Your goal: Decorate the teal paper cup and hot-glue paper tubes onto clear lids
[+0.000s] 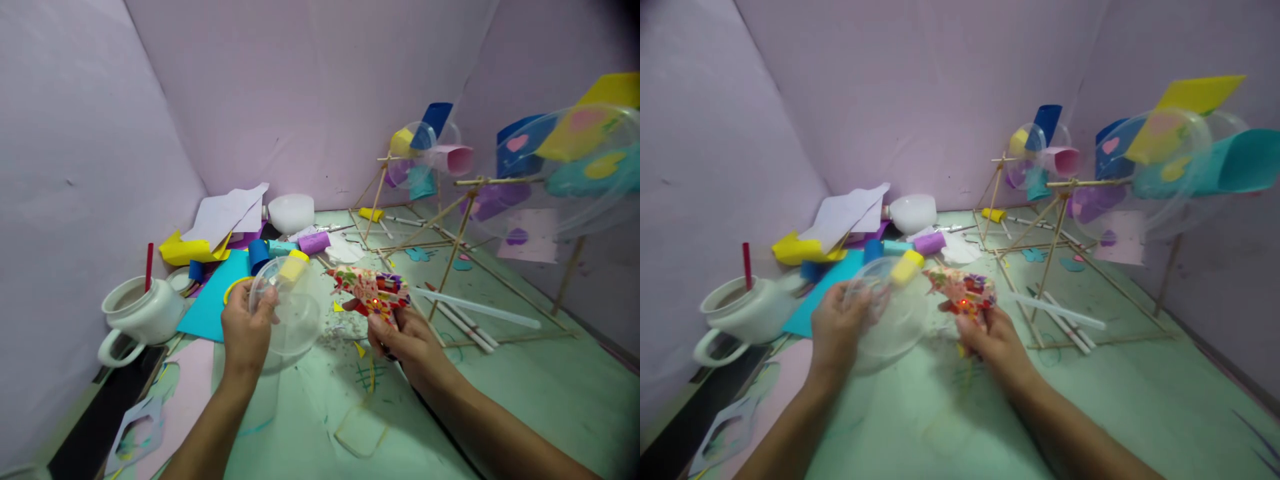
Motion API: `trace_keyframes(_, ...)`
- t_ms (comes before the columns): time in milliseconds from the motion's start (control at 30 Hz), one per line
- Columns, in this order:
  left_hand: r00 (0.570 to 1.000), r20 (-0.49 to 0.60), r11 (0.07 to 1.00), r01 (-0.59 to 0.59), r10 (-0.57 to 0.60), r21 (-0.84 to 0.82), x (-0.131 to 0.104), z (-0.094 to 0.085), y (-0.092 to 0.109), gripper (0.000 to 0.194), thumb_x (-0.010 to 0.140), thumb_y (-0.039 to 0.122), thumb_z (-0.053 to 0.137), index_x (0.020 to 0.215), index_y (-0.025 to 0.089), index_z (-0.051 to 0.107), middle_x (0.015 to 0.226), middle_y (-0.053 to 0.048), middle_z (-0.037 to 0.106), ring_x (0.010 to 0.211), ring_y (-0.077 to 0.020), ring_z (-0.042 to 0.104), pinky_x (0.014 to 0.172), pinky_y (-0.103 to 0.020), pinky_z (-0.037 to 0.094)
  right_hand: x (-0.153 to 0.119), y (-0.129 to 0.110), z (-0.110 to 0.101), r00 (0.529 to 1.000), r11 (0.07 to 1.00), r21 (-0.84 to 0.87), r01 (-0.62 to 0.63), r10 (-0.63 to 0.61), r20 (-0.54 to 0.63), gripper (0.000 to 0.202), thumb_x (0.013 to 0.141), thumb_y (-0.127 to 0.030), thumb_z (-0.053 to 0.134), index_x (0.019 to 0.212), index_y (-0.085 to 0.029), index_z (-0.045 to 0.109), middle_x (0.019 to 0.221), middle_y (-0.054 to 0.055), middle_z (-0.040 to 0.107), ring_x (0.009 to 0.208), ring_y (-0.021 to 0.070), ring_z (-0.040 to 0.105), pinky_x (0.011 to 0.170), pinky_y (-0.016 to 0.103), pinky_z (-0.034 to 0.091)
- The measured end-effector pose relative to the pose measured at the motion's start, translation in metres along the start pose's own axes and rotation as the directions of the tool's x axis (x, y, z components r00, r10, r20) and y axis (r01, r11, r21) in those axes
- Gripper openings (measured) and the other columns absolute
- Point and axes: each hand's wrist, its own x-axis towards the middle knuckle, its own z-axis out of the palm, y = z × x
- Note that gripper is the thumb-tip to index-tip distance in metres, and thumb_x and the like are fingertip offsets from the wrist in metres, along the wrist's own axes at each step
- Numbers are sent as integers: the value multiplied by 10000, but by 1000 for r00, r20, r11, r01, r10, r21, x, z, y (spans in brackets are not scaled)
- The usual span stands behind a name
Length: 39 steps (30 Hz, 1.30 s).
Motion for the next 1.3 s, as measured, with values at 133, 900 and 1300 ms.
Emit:
trace_keyframes(133, 982, -31, 940, -169, 186, 296, 5, 5, -11, 398, 758, 329, 560, 1120, 169, 604, 942, -93, 719, 775, -242, 684, 675, -352, 532, 7, 9, -1, 994, 989, 132, -67, 77, -75, 378, 743, -481, 626, 930, -156, 670, 564, -16, 549, 533, 125, 486, 505, 237, 377)
trace_keyframes(900, 743, -105, 680, -533, 661, 503, -3, 4, -9, 248, 792, 267, 600, 1000, 136, 635, 802, -82, 669, 751, -210, 631, 711, -347, 511, 19, 17, 20, 999, 970, 240, -33, 36, -8, 375, 738, -427, 633, 975, -140, 675, 515, -37, 476, 512, 128, 440, 562, 275, 416)
trace_keyframes(1300, 989, -72, 982, -138, 129, -126, -11, 3, 7, 276, 748, 297, 628, 971, 188, 508, 640, 24, 657, 408, -97, 540, 423, -217, 441, 5, 19, 19, 983, 974, -179, 141, -116, 145, 272, 810, -361, 562, 947, -167, 694, 863, 55, 675, 758, 201, 607, 675, 299, 478)
